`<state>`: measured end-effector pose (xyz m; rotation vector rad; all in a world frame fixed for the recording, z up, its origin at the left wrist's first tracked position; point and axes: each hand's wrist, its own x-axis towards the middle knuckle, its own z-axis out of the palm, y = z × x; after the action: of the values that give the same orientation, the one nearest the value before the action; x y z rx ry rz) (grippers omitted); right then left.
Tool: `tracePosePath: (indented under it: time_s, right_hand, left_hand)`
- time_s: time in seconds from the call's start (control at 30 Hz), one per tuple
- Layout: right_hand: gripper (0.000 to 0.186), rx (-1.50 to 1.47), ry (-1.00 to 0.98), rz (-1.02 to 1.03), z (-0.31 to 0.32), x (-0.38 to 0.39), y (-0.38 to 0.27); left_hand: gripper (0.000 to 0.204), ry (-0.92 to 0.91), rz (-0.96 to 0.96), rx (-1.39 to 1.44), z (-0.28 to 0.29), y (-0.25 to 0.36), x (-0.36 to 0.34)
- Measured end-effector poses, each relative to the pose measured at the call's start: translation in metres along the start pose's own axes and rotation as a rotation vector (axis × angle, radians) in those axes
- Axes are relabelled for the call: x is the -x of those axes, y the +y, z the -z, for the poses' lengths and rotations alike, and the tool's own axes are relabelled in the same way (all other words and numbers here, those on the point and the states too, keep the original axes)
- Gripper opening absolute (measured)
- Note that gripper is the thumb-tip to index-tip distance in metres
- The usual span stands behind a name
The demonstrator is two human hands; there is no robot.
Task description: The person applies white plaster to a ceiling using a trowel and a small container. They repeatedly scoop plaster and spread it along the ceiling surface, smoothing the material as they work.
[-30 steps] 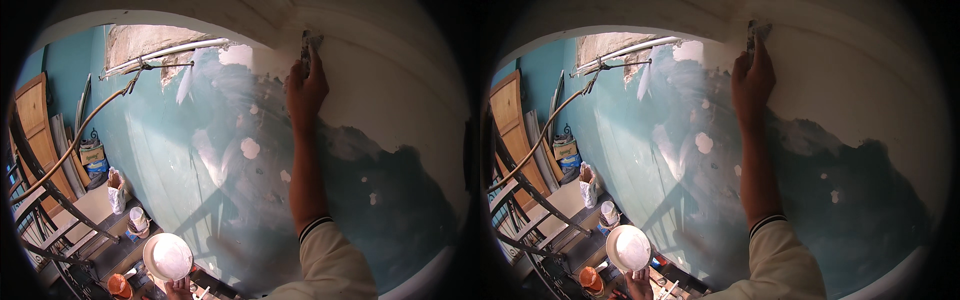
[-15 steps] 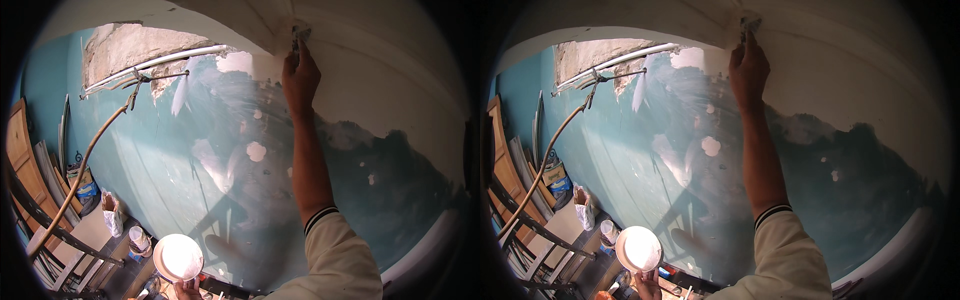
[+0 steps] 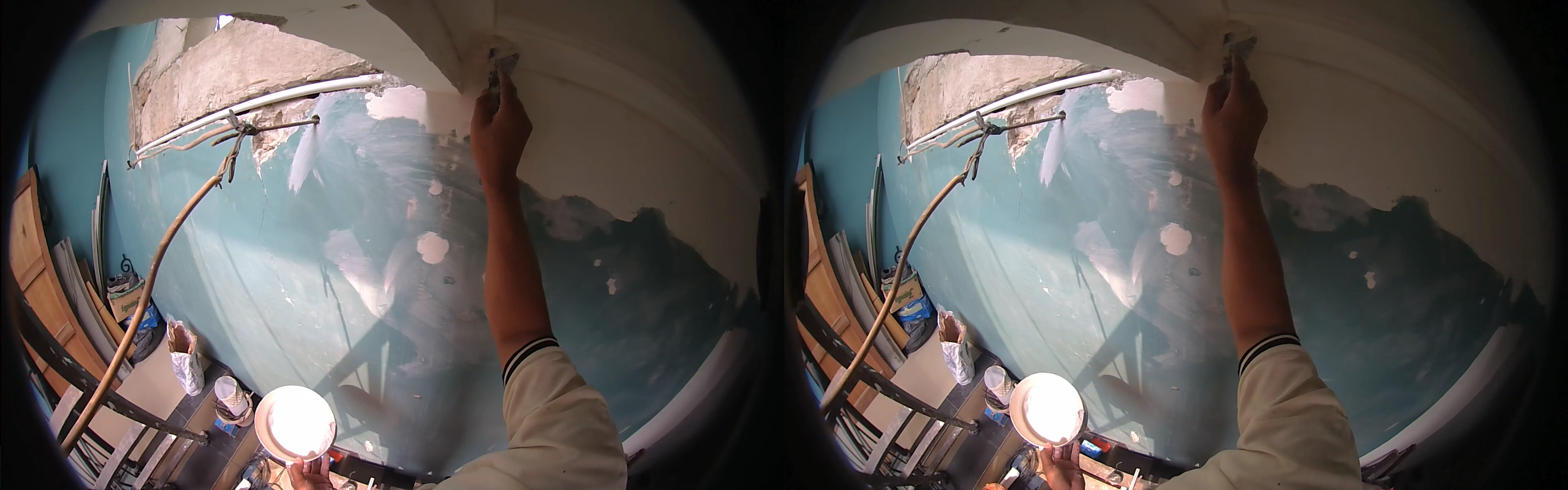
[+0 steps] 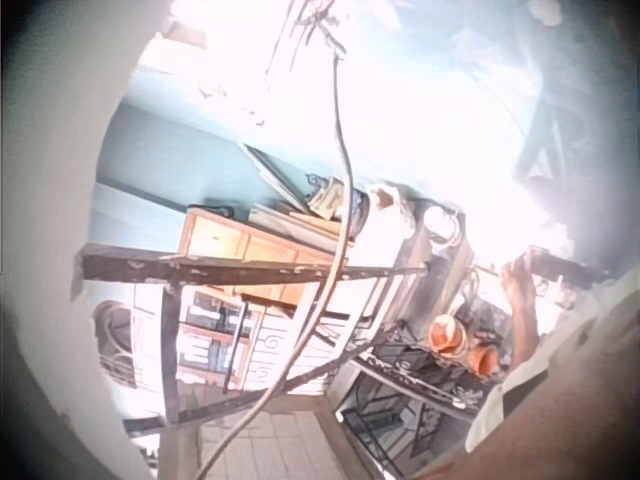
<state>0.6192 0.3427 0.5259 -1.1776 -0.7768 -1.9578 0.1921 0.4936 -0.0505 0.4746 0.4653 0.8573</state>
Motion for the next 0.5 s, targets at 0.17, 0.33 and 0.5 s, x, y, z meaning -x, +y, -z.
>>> tracePosePath:
  time_s: [0.17, 0.33, 0.5]
  right_hand:
    - [0.041, 0.024, -0.061, -0.030, 0.001, -0.002, -0.002]
    - [0.040, 0.080, -0.048, 0.011, -0.004, -0.001, 0.003]
    - [0.040, 0.102, -0.040, 0.036, -0.006, 0.000, 0.001]
  left_hand:
    - [0.047, 0.041, 0.042, 0.039, 0.003, 0.000, -0.010]
    - [0.044, 0.085, 0.030, 0.091, 0.000, 0.002, -0.012]
    - [0.041, -0.053, -0.014, 0.078, 0.024, -0.006, -0.020]
